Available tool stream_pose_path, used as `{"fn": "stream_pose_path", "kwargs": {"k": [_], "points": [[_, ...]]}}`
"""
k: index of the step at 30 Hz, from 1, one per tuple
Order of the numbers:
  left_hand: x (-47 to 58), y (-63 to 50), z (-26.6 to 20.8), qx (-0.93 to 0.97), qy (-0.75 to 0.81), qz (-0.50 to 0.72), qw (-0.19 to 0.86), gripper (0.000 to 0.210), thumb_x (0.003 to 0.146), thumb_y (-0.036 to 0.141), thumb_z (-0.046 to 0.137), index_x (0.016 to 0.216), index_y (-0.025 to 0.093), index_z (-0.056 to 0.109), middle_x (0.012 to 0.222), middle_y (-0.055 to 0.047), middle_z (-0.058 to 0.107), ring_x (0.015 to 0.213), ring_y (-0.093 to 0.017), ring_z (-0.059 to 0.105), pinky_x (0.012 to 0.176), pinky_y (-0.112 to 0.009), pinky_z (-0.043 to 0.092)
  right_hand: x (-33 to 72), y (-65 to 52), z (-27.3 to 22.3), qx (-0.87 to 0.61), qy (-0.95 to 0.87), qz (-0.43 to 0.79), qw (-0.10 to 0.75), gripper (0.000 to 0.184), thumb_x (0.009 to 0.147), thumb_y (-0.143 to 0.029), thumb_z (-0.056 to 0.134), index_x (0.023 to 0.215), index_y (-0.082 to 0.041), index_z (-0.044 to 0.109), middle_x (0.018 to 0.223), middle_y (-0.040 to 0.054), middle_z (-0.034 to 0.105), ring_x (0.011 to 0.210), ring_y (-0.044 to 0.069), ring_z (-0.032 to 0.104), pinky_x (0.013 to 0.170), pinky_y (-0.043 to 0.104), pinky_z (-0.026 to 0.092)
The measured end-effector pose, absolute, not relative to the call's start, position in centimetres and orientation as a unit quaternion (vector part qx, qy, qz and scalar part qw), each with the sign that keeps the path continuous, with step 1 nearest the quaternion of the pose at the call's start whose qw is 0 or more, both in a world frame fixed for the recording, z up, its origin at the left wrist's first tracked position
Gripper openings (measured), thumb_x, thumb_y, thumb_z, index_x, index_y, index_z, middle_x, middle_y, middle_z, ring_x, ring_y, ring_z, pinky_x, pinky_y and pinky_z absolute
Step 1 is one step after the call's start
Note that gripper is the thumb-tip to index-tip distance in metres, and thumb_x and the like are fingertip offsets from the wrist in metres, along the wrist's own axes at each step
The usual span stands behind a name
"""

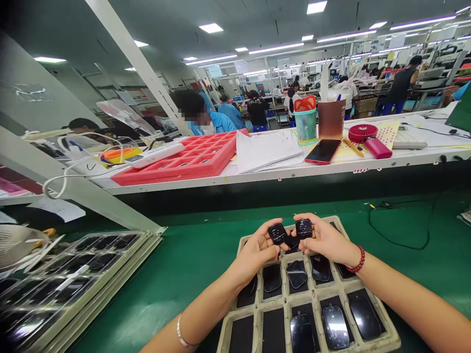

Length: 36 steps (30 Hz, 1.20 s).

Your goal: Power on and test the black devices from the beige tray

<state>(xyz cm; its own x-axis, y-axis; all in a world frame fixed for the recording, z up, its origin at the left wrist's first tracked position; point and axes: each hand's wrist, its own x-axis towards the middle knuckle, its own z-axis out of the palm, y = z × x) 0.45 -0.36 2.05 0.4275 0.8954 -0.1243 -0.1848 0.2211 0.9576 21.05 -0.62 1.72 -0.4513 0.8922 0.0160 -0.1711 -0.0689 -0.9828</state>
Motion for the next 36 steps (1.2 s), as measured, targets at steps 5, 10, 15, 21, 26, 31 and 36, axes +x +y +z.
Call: {"fn": "stream_pose_path", "kwargs": {"k": [5, 10, 15, 21, 26, 31, 36], "points": [[0.57, -0.82, 2.19, 0.530, 0.373, 0.384, 0.658, 0.048, 0.073, 0.024, 0.065, 0.119, 0.019, 0.052, 0.105, -0.010, 0.064, 0.073, -0.014, 0.064, 0.054, -0.019, 0.041, 20.82, -1.06, 1.71, -0.369, -0.610, 0.574, 0.403, 0.034, 0.077, -0.009, 0.056, 0.107, -0.022, 0.048, 0.086, 0.0000, 0.057, 0.065, 0.009, 0.051, 0.056, 0.022, 0.047], [0.56, -0.94, 2.03, 0.538, 0.369, 0.389, 0.650, 0.054, 0.073, 0.023, 0.065, 0.124, 0.019, 0.047, 0.105, -0.009, 0.064, 0.071, -0.012, 0.062, 0.062, -0.023, 0.046, 20.79, -1.25, 1.94, -0.368, -0.632, 0.557, 0.393, 0.032, 0.077, -0.009, 0.054, 0.106, -0.021, 0.048, 0.088, 0.0015, 0.058, 0.067, 0.011, 0.052, 0.059, 0.025, 0.047], [0.54, -0.89, 2.00, 0.538, 0.365, 0.393, 0.650, 0.045, 0.074, 0.025, 0.066, 0.117, 0.017, 0.054, 0.101, -0.009, 0.066, 0.070, -0.012, 0.062, 0.069, -0.026, 0.049, 20.87, -1.26, 1.83, -0.370, -0.640, 0.550, 0.389, 0.029, 0.077, -0.010, 0.054, 0.105, -0.020, 0.051, 0.088, 0.0027, 0.059, 0.068, 0.012, 0.054, 0.061, 0.026, 0.048], [0.57, -0.97, 2.13, 0.544, 0.362, 0.398, 0.644, 0.036, 0.072, 0.024, 0.067, 0.107, 0.017, 0.059, 0.099, -0.008, 0.067, 0.068, -0.012, 0.063, 0.072, -0.028, 0.050, 20.92, -1.34, 1.75, -0.370, -0.655, 0.534, 0.386, 0.027, 0.079, -0.010, 0.052, 0.105, -0.020, 0.052, 0.090, 0.0034, 0.060, 0.069, 0.013, 0.056, 0.065, 0.029, 0.051], [0.70, -1.08, 2.33, 0.544, 0.356, 0.398, 0.647, 0.040, 0.069, 0.020, 0.069, 0.107, 0.017, 0.058, 0.102, -0.008, 0.066, 0.074, -0.014, 0.063, 0.074, -0.028, 0.051, 20.86, -1.31, 1.83, -0.371, -0.670, 0.517, 0.383, 0.028, 0.078, -0.009, 0.054, 0.104, -0.020, 0.052, 0.092, 0.0035, 0.059, 0.075, 0.015, 0.057, 0.069, 0.030, 0.051], [0.71, -1.00, 2.30, 0.548, 0.358, 0.392, 0.647, 0.035, 0.072, 0.022, 0.066, 0.106, 0.016, 0.059, 0.100, -0.009, 0.066, 0.075, -0.015, 0.063, 0.074, -0.029, 0.052, 20.87, -1.33, 1.85, -0.377, -0.661, 0.528, 0.378, 0.023, 0.080, -0.011, 0.052, 0.101, -0.020, 0.052, 0.090, 0.0032, 0.060, 0.067, 0.013, 0.057, 0.064, 0.029, 0.051], [0.81, -0.99, 2.16, 0.548, 0.358, 0.394, 0.645, 0.039, 0.068, 0.013, 0.064, 0.106, 0.017, 0.058, 0.099, -0.007, 0.066, 0.075, -0.014, 0.063, 0.075, -0.029, 0.052, 20.84, -1.45, 2.14, -0.370, -0.680, 0.510, 0.375, 0.028, 0.077, -0.009, 0.054, 0.102, -0.020, 0.053, 0.094, 0.0039, 0.060, 0.080, 0.016, 0.057, 0.068, 0.028, 0.051]]}}
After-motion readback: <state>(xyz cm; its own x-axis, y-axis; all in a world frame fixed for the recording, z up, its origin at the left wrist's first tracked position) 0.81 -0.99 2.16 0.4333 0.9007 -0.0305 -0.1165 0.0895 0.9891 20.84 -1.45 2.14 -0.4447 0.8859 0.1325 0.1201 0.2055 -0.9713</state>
